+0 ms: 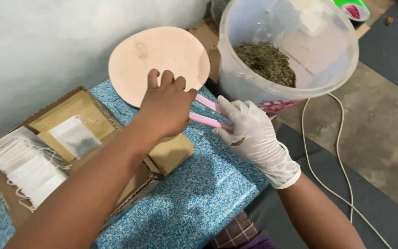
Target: Packaging individual tea bags into paper envelopes and sealing them with a handheld heat sealer.
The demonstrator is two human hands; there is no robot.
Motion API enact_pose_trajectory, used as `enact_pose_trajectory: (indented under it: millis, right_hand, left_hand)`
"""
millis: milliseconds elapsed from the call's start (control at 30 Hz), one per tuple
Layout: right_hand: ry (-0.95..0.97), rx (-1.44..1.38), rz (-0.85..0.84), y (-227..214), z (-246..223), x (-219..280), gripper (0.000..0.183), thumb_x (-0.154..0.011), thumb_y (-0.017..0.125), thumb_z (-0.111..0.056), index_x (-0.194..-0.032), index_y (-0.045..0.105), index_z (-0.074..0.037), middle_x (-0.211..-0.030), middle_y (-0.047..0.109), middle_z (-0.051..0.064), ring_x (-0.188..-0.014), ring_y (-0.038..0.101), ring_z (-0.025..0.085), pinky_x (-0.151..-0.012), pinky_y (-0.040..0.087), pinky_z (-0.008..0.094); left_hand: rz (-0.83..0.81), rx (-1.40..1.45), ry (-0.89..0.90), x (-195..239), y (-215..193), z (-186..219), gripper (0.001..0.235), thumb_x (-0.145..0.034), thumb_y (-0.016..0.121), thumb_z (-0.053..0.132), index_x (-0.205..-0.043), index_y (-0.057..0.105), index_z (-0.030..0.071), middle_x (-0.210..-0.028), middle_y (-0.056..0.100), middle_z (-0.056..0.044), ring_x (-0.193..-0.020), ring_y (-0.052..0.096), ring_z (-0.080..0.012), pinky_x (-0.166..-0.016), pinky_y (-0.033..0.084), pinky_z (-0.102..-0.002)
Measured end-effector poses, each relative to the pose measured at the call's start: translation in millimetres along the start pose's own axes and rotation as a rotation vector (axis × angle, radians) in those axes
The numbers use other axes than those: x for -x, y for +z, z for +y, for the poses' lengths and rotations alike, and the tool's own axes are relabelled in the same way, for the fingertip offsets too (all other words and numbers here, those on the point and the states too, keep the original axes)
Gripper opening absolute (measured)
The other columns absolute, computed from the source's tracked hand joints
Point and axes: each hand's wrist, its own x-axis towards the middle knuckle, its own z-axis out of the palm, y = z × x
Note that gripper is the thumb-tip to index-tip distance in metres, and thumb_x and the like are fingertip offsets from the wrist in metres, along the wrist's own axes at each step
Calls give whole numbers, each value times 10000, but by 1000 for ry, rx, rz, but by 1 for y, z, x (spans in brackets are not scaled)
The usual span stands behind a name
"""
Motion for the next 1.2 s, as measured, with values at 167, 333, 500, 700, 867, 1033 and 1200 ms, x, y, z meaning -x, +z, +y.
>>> enact_pose_trajectory:
  millis: [167,333,500,700,867,1033,1200]
  right_hand:
    - [108,23,-111,20,9,12,842,-750,776,-461,-1471,471,-149,-1024,660,78,-980,649,307,-854,549,454]
    - [151,13,-184,39,14,18,892,-738,754,-542,-1495,431,-197,-1055,635,38,-997,638,270,-842,546,432]
    - [85,92,2,20,-2,15,760,-748,763,-593,-1365,586,-187,-1176,592,47,-1060,601,285,-861,491,436]
    - [-54,-139,85,29,-21,14,499,-858,687,-579,-1235,681,-252,-1034,623,8,-1028,591,252,-914,425,422]
    - [-17,-189,-182,18,-43,-6,549,-819,696,-579,-1322,603,-380,-949,654,-79,-1042,606,191,-925,421,398]
    - [73,-312,-423,23,-62,-21,626,-800,740,-471,-1381,521,-394,-912,675,-111,-1057,609,149,-929,409,379]
    - [170,-458,-501,5,-72,-27,643,-782,761,-399,-1382,537,-351,-866,681,-75,-971,623,187,-884,460,363]
  left_hand:
    - [-13,-39,42,-19,18,14,423,-856,658,141,-1278,667,115,-1089,634,-140,-1101,473,-308,-1054,145,-539]
    - [-69,-37,58,-16,18,14,327,-870,634,131,-1187,709,107,-1081,640,-147,-1083,490,-294,-1054,189,-516]
    - [-228,7,4,-6,9,5,323,-801,719,276,-1092,713,137,-1008,676,-132,-1042,559,-319,-1040,249,-551]
    - [-333,-64,-13,14,-7,-6,249,-721,833,189,-945,772,100,-969,710,-130,-1048,541,-323,-1108,171,-566]
    - [-280,-62,-3,21,0,-11,211,-708,852,156,-892,776,88,-962,718,-119,-1041,563,-312,-1104,198,-569]
    - [-233,2,11,20,8,-17,217,-734,815,65,-945,763,66,-904,713,-119,-937,613,-301,-1057,284,-532]
    - [-231,-16,0,17,0,-13,133,-871,647,24,-927,757,71,-814,720,-94,-817,646,-281,-952,342,-455]
